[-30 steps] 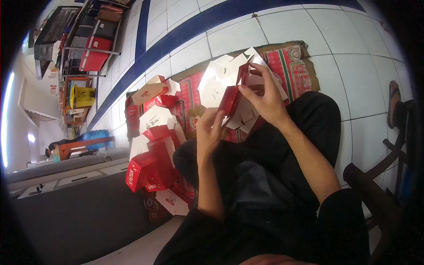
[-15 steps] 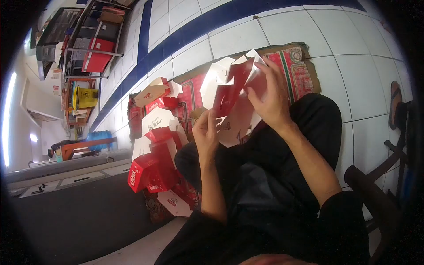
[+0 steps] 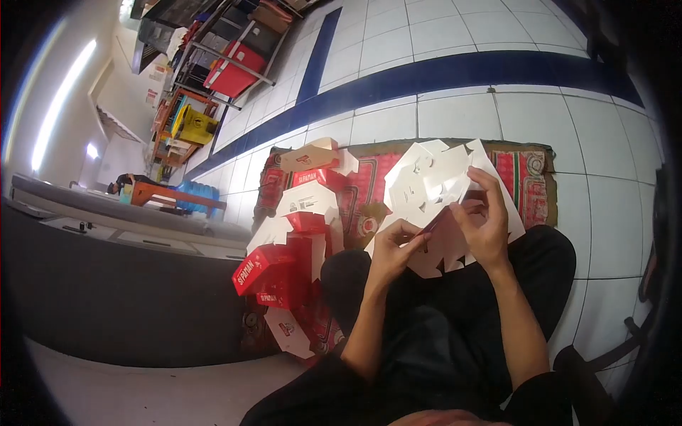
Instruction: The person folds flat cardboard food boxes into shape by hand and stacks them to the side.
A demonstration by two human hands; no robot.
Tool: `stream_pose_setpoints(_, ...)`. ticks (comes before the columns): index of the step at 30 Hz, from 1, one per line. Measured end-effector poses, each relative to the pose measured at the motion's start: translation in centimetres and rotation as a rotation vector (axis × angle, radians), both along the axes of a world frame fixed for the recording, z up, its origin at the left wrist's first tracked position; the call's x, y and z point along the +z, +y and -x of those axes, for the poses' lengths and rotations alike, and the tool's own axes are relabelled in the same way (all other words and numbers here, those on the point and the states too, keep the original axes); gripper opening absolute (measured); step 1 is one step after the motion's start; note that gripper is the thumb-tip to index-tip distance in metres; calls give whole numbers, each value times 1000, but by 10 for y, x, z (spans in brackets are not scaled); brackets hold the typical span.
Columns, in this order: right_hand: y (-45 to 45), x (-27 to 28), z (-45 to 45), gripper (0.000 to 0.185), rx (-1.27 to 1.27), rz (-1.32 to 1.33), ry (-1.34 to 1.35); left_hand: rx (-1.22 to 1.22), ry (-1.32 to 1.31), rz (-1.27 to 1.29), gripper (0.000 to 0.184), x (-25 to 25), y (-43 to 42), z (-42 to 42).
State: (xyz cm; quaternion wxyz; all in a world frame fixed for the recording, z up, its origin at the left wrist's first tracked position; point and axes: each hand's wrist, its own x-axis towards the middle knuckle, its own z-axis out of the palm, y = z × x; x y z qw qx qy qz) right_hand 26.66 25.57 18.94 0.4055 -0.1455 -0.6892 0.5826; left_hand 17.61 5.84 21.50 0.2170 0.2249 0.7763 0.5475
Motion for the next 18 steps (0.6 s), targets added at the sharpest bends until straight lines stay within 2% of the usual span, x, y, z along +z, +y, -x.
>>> stream_pose_setpoints(2,-2,4,-2,60,54,57,0,13,-30,59,18,8,0,-1)
stream_pose_setpoints(4,-1,3,-3,62,92,97,-1,60,-136,33,23,7,-1,0)
stream_pose_setpoints(8,-2,-2,0,64,135,145,71,59,-137,-93,30,-17,-9,7)
stream_pose_setpoints(11,-4,1,0,63,146,167,71,-34,-193,-80,35,-16,-9,7)
stream_pose_setpoints(16,-5,-8,2,62,165,15,28,-51,-66,2,33,-5,-2,-1)
stream_pose_setpoints(18,-7,-15,5,61,144,71,16,-64,5,65,32,-2,-1,-3)
